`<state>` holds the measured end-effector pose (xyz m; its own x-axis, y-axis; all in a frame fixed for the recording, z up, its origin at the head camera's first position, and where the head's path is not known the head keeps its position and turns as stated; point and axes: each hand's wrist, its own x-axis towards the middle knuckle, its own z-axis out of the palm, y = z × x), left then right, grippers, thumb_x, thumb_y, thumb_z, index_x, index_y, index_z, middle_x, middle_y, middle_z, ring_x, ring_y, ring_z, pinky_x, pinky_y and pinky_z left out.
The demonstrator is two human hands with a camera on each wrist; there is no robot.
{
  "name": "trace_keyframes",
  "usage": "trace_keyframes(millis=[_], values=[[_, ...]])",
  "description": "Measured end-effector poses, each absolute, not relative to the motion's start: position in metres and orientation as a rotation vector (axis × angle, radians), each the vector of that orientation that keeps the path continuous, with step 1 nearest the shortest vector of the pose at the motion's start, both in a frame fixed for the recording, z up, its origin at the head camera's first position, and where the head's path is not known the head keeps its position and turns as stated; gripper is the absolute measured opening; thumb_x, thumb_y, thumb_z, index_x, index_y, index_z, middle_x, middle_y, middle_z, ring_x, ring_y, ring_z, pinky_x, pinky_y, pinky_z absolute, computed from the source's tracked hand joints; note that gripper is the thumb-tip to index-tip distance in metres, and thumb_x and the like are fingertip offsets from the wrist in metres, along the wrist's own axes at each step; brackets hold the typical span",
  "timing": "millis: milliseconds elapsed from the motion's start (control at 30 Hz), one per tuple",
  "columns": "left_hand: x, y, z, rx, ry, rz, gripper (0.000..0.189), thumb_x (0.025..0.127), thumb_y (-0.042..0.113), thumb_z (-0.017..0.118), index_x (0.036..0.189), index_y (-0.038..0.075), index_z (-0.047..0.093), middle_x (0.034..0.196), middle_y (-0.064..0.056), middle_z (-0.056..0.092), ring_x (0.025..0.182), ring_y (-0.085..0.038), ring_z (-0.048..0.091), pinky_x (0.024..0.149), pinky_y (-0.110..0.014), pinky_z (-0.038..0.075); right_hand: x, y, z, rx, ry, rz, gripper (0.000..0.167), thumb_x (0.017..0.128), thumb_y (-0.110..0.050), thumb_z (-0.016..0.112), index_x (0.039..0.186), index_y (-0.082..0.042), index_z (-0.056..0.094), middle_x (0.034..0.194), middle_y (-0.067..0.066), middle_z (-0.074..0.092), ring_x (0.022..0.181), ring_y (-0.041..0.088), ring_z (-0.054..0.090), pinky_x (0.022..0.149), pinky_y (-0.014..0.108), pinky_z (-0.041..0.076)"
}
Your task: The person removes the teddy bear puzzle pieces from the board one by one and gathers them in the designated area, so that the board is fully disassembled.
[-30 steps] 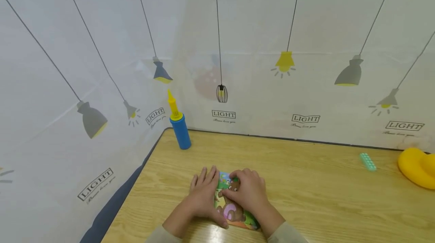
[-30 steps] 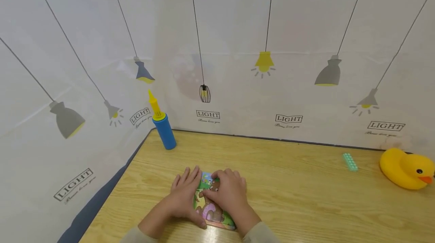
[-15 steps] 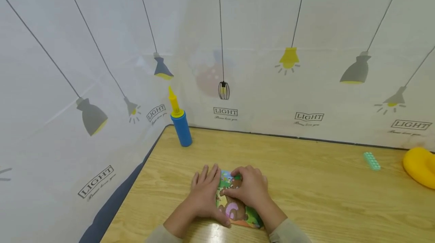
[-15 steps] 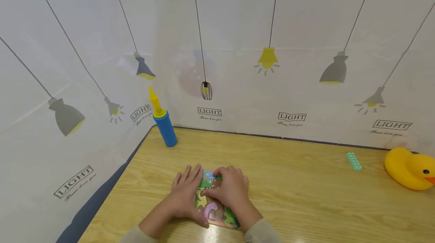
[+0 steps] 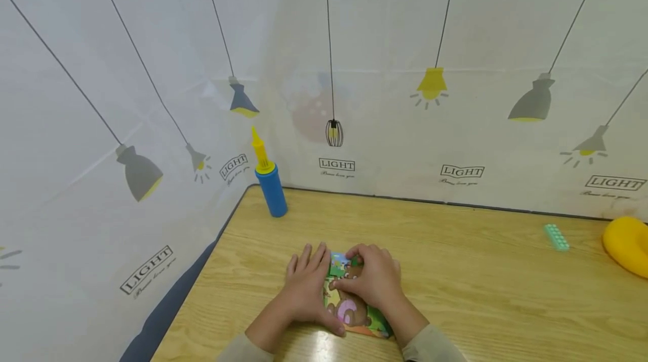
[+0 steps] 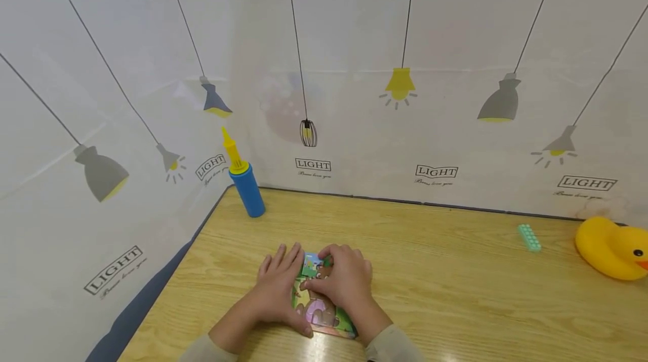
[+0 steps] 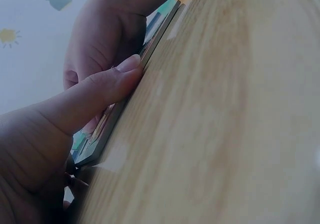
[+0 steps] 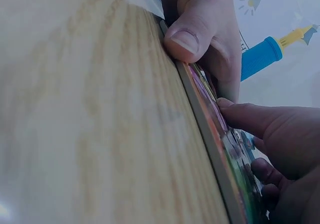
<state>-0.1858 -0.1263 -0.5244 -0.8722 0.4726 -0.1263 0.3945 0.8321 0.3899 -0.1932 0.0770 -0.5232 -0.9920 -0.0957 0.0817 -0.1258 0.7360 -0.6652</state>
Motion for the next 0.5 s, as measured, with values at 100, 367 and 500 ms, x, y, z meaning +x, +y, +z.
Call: trace_keyframes(millis=[100,367,500], values=[[-0.1865,-0.1261,-0.5241,0.669,2.791,0.532,0.166,0.048,0.086,0.09,0.17,0.001,0.015,0.178,-0.016,0.008,0.161,-0.047,-0.002,0.124,-0.071,0.002,-0.1917,0.077,-0.5256,0.186,-2.836,1.129,0.062,0.063,-0.054,0.102,0.11,-0.023,0.077,0.11,-0.006,0.071,0.099,0.021,0.058,0.091,0.054,0.04],[-0.1854,-0.1266,-0.5225,0.665,2.793,0.523,0.167,0.047,0.086,0.09,0.17,0.002,0.015,0.178,-0.015,0.008,0.161,-0.046,-0.001,0.124,-0.07,0.002,-0.1859,0.0756,-0.5319,0.272,-2.686,1.139,0.054,0.065,-0.042,0.104,0.11,-0.022,0.082,0.109,-0.01,0.077,0.093,0.014,0.059,0.084,0.044,0.037],[-0.1839,-0.1261,-0.5212,0.666,2.792,0.542,0.166,0.048,0.085,0.091,0.17,0.001,0.016,0.178,-0.015,0.008,0.161,-0.047,-0.001,0.124,-0.07,0.002,-0.1854,0.0762,-0.5329,0.365,-2.66,1.044,0.055,0.066,-0.036,0.1,0.116,-0.019,0.083,0.115,-0.007,0.077,0.096,0.015,0.062,0.083,0.042,0.038]])
